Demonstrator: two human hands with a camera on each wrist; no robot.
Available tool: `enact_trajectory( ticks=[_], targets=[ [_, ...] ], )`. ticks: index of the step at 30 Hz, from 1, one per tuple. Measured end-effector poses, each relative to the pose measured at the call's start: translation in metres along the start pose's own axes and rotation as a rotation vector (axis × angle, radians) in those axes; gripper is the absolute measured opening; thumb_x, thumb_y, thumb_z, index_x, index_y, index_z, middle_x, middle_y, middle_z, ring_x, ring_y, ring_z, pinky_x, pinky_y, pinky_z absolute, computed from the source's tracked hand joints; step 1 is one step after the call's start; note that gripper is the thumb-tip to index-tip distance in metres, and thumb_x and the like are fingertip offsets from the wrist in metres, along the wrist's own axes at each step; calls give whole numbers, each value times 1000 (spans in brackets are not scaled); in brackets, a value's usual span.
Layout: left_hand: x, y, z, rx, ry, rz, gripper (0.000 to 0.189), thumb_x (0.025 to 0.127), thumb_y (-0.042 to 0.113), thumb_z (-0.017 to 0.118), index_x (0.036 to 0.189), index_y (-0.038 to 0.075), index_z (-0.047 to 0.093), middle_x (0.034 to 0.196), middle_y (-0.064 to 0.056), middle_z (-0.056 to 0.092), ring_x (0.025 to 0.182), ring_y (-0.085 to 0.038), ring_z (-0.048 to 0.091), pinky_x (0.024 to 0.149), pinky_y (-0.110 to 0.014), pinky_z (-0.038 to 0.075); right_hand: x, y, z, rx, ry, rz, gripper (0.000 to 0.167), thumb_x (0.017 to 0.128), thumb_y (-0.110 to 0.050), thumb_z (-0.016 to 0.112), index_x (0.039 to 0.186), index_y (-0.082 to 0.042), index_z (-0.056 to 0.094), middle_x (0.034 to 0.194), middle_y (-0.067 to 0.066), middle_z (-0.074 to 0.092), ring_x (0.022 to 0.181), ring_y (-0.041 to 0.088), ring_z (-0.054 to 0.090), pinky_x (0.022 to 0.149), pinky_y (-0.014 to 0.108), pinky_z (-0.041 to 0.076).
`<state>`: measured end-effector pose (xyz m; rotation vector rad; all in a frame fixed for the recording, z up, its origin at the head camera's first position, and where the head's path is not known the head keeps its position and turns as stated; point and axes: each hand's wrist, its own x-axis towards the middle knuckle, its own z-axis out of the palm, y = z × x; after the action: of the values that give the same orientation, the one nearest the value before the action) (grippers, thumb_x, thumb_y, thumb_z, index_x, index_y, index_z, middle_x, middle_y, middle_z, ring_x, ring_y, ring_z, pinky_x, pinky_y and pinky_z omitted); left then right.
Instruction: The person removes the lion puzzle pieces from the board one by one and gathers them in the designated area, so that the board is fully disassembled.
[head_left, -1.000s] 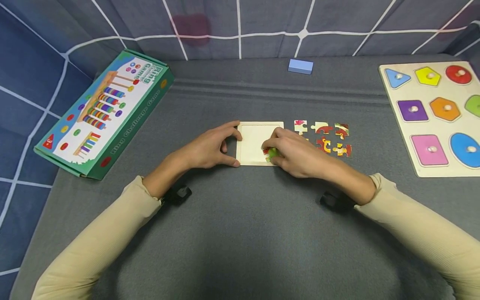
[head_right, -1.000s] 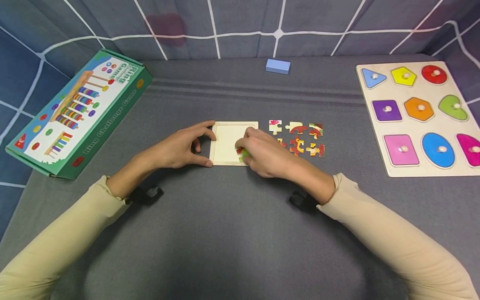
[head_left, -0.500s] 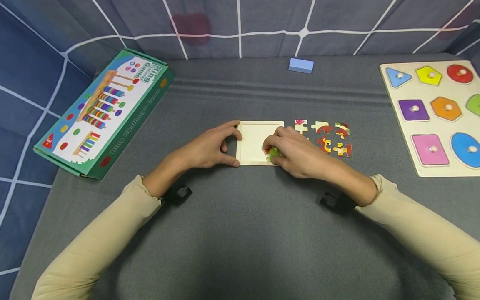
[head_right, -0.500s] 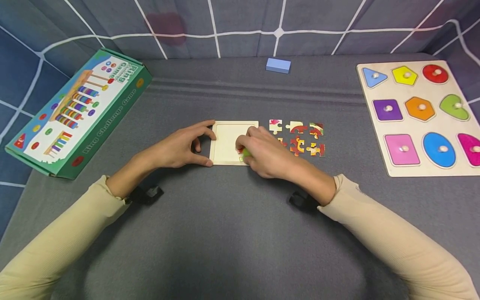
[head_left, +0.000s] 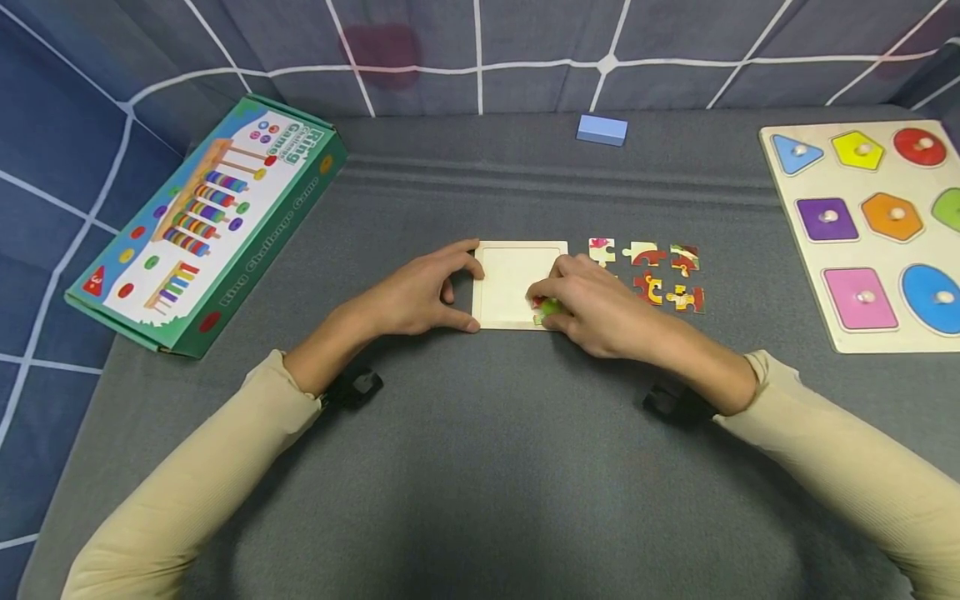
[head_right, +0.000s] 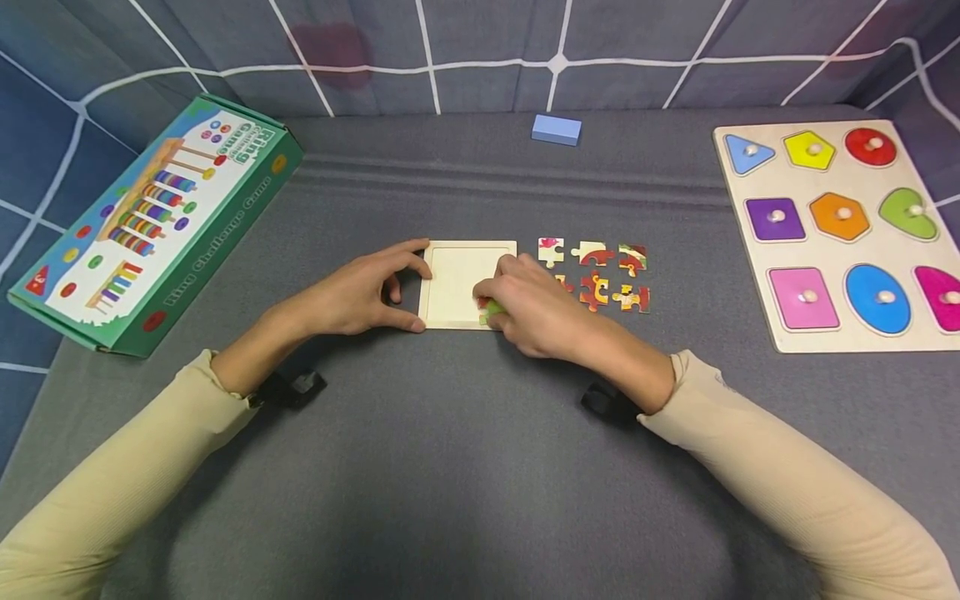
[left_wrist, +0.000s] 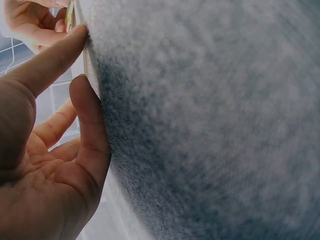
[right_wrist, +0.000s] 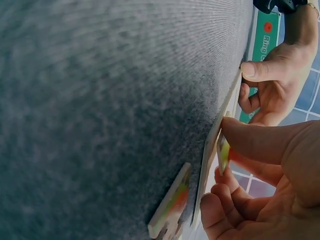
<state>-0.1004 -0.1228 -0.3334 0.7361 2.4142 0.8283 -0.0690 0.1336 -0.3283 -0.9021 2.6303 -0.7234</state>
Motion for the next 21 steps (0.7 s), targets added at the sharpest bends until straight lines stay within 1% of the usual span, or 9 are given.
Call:
enact_trajectory(
  ticks=[4,7,11,16,21],
  targets=[
    [-1,0,-1,2,-3,-6,57,79,22,86,125,8,56,161,-12,22,77,-18,52,82,-36,41,0,1,1,7,31,-21,22,84,-4,78,104,-8,72,94,6,59,87,25,49,77,40,37],
    [-1,-1,0,4,-3,-7,57,79,22,86,125,8,56,161,-12,22,77,-18,52,83,-36,41,0,1,1,9,35,-22,23,83,-3,78,105,-7,71,95,7,59,83,23,51,75,40,40],
    [0,-1,0,5,2,-7,57,79,22,86,125,8,56,161,-13,23,77,-18,52,82,-36,41,-1,0,1,9,16,-15,25,86,-2,75,110,-6,70,96,6,60,82,21,53,71,39,43],
    [0,-1,0,12,0,-5,57,78,22,86,125,8,56,160,-13,23,78,-18,52,81,-36,41,-1,-1,0,2,-4,3,27,87,-2,73,115,-4,69,98,8,61,83,22,53,72,39,43],
    [2,-2,1,20,3,-1,57,78,23,86,125,8,56,160,-13,24,78,-18,52,81,-36,41,-1,-2,-2,-17,-58,23,33,86,-2,74,118,-3,67,99,9,59,82,22,51,69,37,43]
  ],
)
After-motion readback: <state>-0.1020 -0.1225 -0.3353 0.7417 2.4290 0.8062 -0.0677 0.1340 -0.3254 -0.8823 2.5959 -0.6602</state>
